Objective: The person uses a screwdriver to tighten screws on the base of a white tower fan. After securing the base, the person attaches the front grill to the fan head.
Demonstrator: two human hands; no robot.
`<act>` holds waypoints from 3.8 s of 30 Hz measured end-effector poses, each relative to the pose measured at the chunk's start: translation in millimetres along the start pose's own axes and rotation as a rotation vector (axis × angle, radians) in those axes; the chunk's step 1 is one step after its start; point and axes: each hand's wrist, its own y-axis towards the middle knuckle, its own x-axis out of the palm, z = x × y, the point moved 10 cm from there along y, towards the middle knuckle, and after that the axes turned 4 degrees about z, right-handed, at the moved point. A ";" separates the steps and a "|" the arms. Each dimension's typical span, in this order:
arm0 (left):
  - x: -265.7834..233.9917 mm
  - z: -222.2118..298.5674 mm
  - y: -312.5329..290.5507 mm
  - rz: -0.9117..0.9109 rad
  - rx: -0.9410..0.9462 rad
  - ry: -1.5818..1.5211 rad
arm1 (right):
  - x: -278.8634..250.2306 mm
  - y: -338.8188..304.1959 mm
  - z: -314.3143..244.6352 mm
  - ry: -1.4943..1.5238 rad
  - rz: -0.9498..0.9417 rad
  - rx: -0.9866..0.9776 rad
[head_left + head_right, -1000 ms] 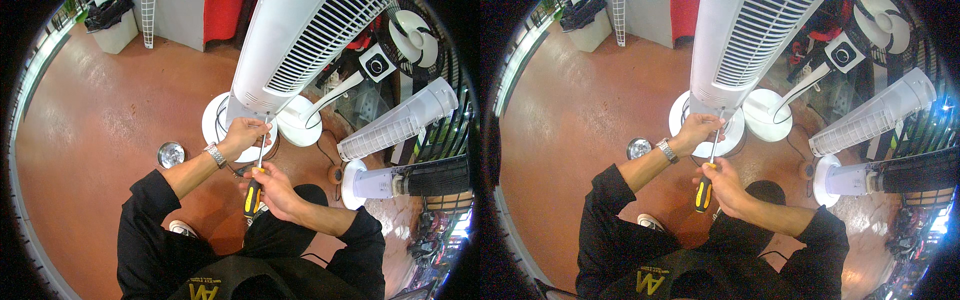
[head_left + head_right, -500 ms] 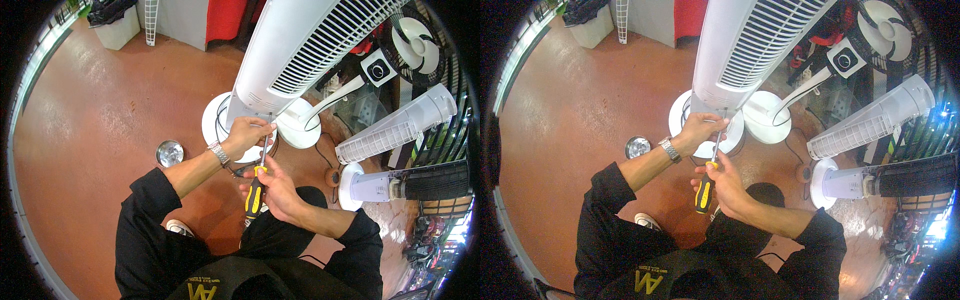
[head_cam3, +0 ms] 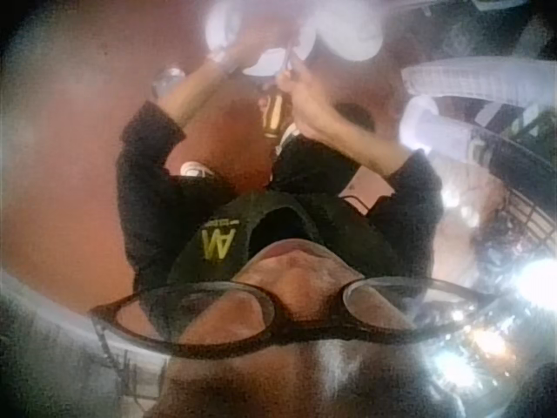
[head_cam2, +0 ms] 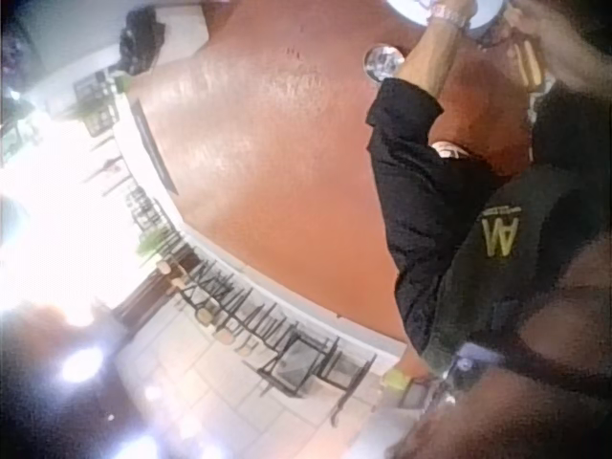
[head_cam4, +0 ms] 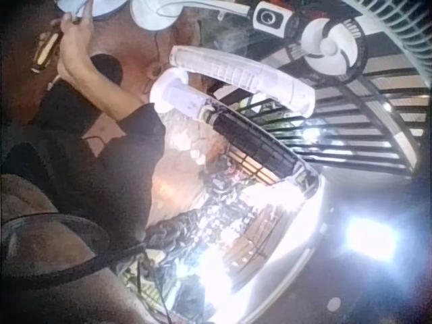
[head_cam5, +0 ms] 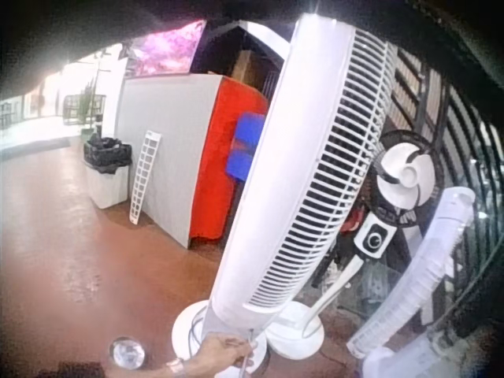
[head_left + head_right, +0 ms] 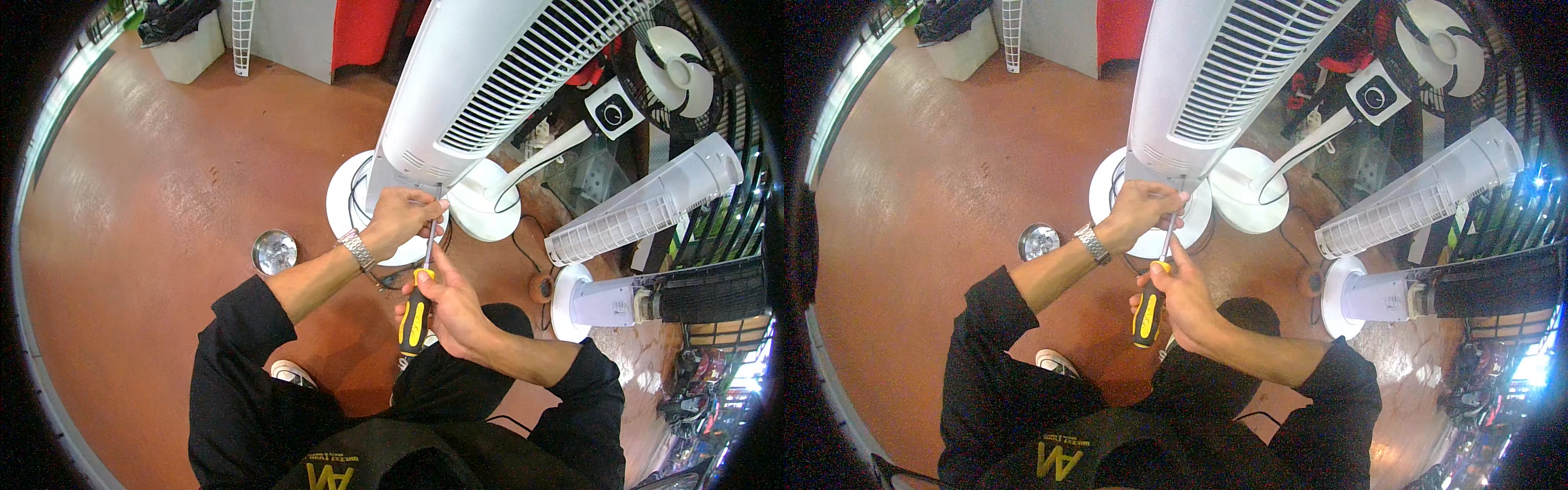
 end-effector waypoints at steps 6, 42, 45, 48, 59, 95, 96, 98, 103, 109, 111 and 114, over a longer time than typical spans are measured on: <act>6.0 6.1 -3.4 -0.007 0.012 0.080 | -1.8 3.9 0.7 -0.036 0.023 0.017; 15.9 -23.9 5.0 -0.081 -0.002 -0.169 | -19.4 -3.4 7.6 -0.045 0.063 0.033; 12.4 -26.1 11.0 -0.043 -0.031 -0.323 | -16.0 -7.1 5.3 -0.092 0.061 0.052; 9.8 -29.7 21.1 -0.034 -0.073 -0.397 | -16.6 -7.2 5.1 -0.095 0.062 0.038; 23.3 -36.2 34.7 -0.015 -0.071 -0.567 | -24.2 -16.8 17.2 -0.117 0.027 0.055; 54.4 -36.3 21.7 -0.156 -0.214 -0.748 | -30.8 -22.1 31.3 0.221 0.139 -0.108; 56.9 -39.0 22.3 -0.141 -0.230 -0.771 | -30.0 -22.3 30.0 0.243 0.150 -0.096; 53.9 -40.8 23.7 -0.079 -0.217 -0.806 | -31.0 -23.7 25.5 0.240 0.150 -0.059; 46.9 -43.0 20.7 -0.074 -0.194 -0.796 | -35.9 -17.1 29.6 0.179 0.153 -0.052; 47.9 -34.6 14.7 -0.092 -0.181 -0.766 | -33.5 -21.0 29.8 0.160 0.159 -0.077; 45.0 -35.3 15.3 -0.077 -0.194 -0.766 | -30.1 -20.2 27.3 0.178 0.136 -0.072; 41.2 -34.8 20.1 -0.064 -0.180 -0.763 | -30.3 -16.4 26.7 0.200 0.116 -0.056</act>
